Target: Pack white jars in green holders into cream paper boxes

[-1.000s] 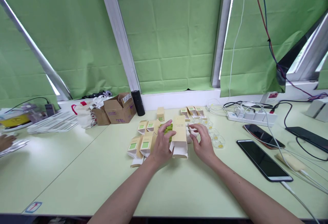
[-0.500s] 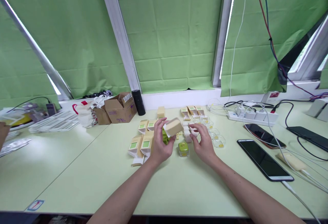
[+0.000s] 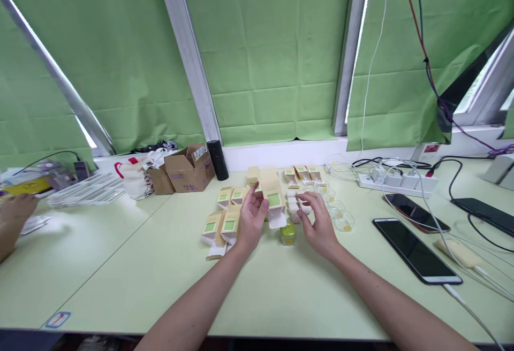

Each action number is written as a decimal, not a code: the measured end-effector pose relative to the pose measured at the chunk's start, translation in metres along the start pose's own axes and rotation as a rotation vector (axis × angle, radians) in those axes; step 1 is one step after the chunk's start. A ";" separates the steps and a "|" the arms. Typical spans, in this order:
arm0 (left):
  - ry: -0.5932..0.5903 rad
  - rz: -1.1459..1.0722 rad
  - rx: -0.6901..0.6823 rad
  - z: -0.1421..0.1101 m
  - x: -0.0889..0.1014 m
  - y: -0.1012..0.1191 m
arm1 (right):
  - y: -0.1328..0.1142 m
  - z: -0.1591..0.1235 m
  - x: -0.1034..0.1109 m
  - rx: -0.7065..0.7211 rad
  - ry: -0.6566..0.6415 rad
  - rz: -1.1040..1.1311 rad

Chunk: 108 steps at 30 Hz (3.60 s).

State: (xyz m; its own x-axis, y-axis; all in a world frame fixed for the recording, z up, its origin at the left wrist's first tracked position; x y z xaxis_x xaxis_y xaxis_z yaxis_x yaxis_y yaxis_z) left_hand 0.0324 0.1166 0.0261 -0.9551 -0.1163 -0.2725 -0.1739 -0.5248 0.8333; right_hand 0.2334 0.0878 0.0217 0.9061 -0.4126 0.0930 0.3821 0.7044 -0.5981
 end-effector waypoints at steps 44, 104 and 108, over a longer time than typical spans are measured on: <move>-0.229 0.269 -0.083 -0.022 -0.020 0.001 | 0.016 -0.009 -0.018 -0.298 -0.136 0.413; -0.132 0.288 -0.058 -0.024 -0.022 -0.003 | 0.018 -0.010 -0.018 -0.296 -0.119 0.316; -0.154 0.295 -0.072 -0.026 -0.023 -0.001 | 0.017 -0.009 -0.017 -0.301 -0.106 0.295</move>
State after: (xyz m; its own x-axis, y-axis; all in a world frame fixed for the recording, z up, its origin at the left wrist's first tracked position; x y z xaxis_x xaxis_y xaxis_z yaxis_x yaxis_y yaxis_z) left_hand 0.0605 0.0984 0.0191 -0.9876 -0.1468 0.0558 0.1280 -0.5465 0.8276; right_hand 0.2227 0.1019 0.0023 0.9883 -0.1458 -0.0446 0.0483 0.5769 -0.8154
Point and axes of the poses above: each hand's wrist, its own z-axis towards the middle knuckle, its own x-axis out of the back of the hand, y = z × x, the point moved 10 cm from there along z, towards the middle knuckle, and after that the axes turned 12 degrees about y, right-handed, at the moved point
